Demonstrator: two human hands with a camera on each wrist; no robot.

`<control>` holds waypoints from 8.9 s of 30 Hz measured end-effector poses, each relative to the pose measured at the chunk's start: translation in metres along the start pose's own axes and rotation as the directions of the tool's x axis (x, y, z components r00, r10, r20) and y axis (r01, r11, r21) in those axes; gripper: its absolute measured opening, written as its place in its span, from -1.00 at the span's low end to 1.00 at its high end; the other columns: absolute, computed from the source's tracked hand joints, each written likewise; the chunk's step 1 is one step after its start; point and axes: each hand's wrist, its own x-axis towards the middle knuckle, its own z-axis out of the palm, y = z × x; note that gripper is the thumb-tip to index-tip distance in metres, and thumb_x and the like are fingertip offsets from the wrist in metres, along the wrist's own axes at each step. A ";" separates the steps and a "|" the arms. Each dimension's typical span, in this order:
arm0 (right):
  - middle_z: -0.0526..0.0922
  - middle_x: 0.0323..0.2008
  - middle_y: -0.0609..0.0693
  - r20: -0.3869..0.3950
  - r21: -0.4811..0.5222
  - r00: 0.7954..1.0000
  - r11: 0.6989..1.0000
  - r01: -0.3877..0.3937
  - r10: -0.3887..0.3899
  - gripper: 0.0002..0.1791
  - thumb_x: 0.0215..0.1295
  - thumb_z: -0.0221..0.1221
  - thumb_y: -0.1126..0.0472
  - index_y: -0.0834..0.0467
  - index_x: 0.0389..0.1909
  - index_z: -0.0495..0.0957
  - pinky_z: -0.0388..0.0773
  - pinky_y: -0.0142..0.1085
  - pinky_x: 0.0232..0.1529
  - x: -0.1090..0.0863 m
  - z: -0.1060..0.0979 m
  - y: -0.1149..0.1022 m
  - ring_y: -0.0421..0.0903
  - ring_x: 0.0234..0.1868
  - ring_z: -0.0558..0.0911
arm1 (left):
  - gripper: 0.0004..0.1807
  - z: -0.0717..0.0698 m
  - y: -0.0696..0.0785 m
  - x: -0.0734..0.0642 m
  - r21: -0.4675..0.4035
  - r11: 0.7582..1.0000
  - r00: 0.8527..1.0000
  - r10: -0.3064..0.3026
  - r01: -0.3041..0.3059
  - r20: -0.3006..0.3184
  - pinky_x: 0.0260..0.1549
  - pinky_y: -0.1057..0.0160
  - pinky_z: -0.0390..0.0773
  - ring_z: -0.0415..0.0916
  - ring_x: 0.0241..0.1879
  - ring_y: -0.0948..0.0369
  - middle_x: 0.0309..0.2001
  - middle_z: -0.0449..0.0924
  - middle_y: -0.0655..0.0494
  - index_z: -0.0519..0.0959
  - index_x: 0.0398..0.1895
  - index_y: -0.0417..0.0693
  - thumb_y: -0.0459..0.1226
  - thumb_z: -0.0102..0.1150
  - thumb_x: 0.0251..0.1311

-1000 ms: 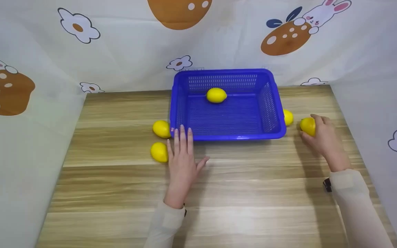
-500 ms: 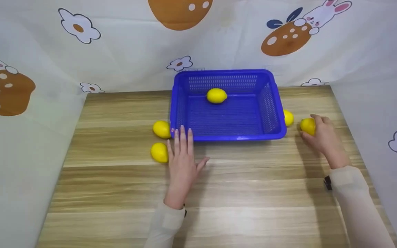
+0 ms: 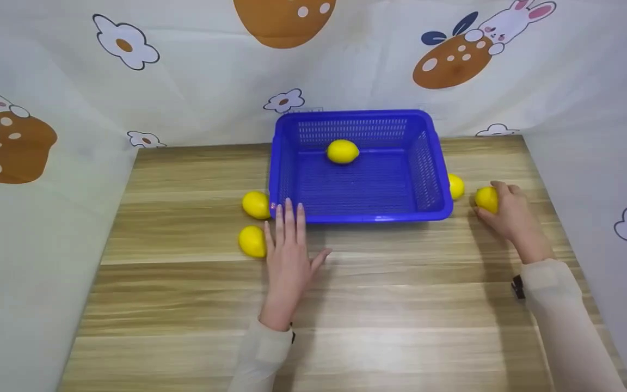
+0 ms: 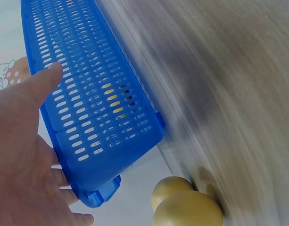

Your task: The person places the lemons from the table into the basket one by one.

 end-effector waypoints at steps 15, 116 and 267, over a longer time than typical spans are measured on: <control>0.25 0.30 0.72 0.059 -0.021 0.998 0.999 -0.033 0.034 -0.14 0.43 0.25 0.14 0.52 0.52 0.09 0.42 0.46 0.20 0.008 0.002 0.002 0.56 0.14 0.44 | 0.21 -0.001 0.000 0.000 -0.009 1.000 1.000 -0.003 0.003 -0.007 0.55 -0.31 0.11 0.04 0.63 -0.18 0.66 0.04 -0.28 0.15 0.65 -0.23 0.24 0.48 0.13; 0.38 0.24 0.65 -0.023 -0.019 0.992 0.992 0.123 -0.124 -0.22 0.43 0.33 0.20 0.43 0.50 0.21 0.57 0.48 -0.01 -0.050 -0.034 -0.061 0.56 -0.05 0.58 | 0.20 -0.008 -0.003 0.000 -0.060 0.998 0.995 0.016 -0.011 0.094 0.60 -0.28 -0.01 -0.08 0.67 -0.16 0.70 -0.08 -0.25 0.06 0.69 -0.22 0.26 0.38 0.22; 0.54 0.16 0.42 0.182 -0.083 0.911 0.918 0.388 -0.369 -0.25 0.39 0.39 0.12 0.39 0.44 0.34 0.65 0.16 0.10 0.020 -0.055 -0.196 0.28 -0.02 0.62 | 0.26 -0.013 -0.009 0.001 -0.129 0.991 0.982 0.044 -0.020 0.184 0.59 -0.33 -0.04 -0.22 0.69 -0.18 0.71 -0.24 -0.27 -0.05 0.71 -0.21 0.27 0.37 0.23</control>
